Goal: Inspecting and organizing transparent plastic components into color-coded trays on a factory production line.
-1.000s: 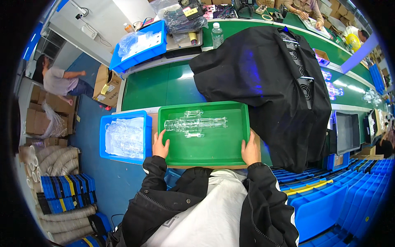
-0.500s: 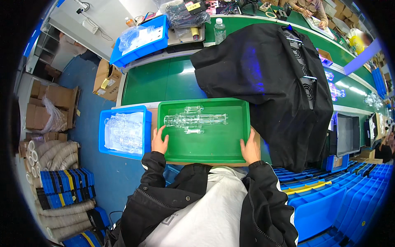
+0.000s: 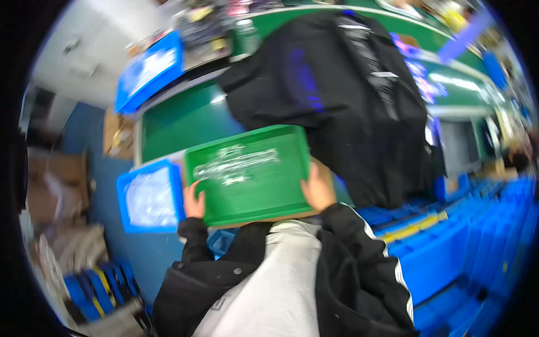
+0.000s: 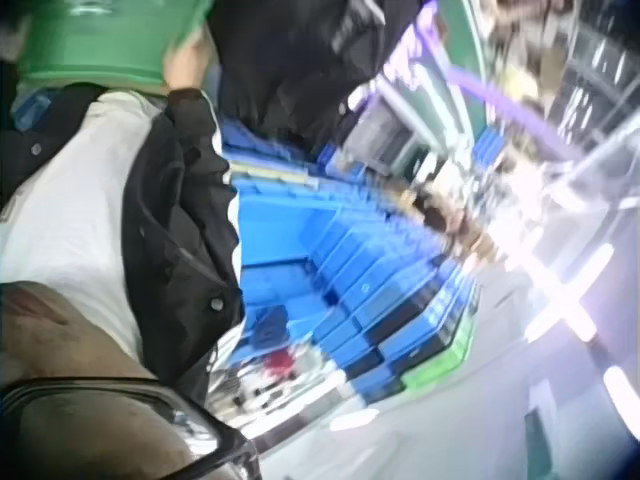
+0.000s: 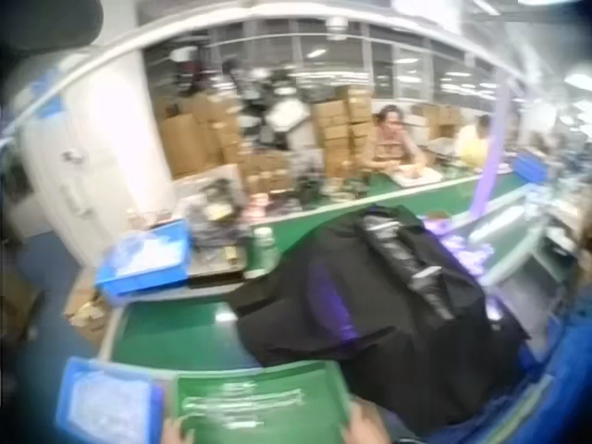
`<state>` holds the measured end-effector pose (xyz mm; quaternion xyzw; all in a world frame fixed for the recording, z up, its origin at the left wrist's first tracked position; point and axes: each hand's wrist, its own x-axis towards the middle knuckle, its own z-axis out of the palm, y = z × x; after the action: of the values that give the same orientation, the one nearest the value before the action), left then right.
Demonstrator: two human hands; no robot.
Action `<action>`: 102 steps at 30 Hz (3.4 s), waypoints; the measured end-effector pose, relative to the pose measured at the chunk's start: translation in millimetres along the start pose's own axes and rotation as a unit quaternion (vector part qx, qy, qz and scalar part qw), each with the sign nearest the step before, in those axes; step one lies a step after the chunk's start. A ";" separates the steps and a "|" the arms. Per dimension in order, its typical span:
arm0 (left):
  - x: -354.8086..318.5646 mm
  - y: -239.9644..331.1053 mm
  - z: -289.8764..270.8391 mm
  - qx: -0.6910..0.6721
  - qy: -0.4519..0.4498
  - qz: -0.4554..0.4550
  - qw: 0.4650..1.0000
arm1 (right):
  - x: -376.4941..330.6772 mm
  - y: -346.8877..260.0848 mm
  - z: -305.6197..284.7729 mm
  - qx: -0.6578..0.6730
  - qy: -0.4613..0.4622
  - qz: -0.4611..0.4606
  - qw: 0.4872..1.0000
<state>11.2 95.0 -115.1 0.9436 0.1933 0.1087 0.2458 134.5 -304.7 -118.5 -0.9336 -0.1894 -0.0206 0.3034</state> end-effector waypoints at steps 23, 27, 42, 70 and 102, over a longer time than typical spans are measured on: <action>0.7 -35.2 -0.5 0.021 -0.044 0.032 0.998 | -6.4 -15.3 -4.4 0.141 -0.049 0.131 0.980; 0.6 -29.0 -2.2 0.041 -0.058 0.027 0.997 | -9.2 -20.2 -4.5 0.125 -0.050 0.149 0.980; 55.8 -35.4 -13.5 0.025 -0.054 0.158 0.986 | -37.9 -49.6 6.5 0.090 -0.019 0.224 0.970; 47.3 -12.0 -3.9 0.062 -0.030 -0.006 0.998 | -34.6 -51.5 16.7 0.014 0.030 0.187 0.982; 48.8 -5.2 -4.7 0.026 -0.033 -0.032 0.999 | -27.0 -60.4 8.4 0.042 0.036 0.167 0.984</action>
<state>52.1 121.5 -108.3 0.9460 0.2183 0.0643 0.2310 86.7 -264.2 -95.7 -0.9371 -0.0210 0.0046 0.3483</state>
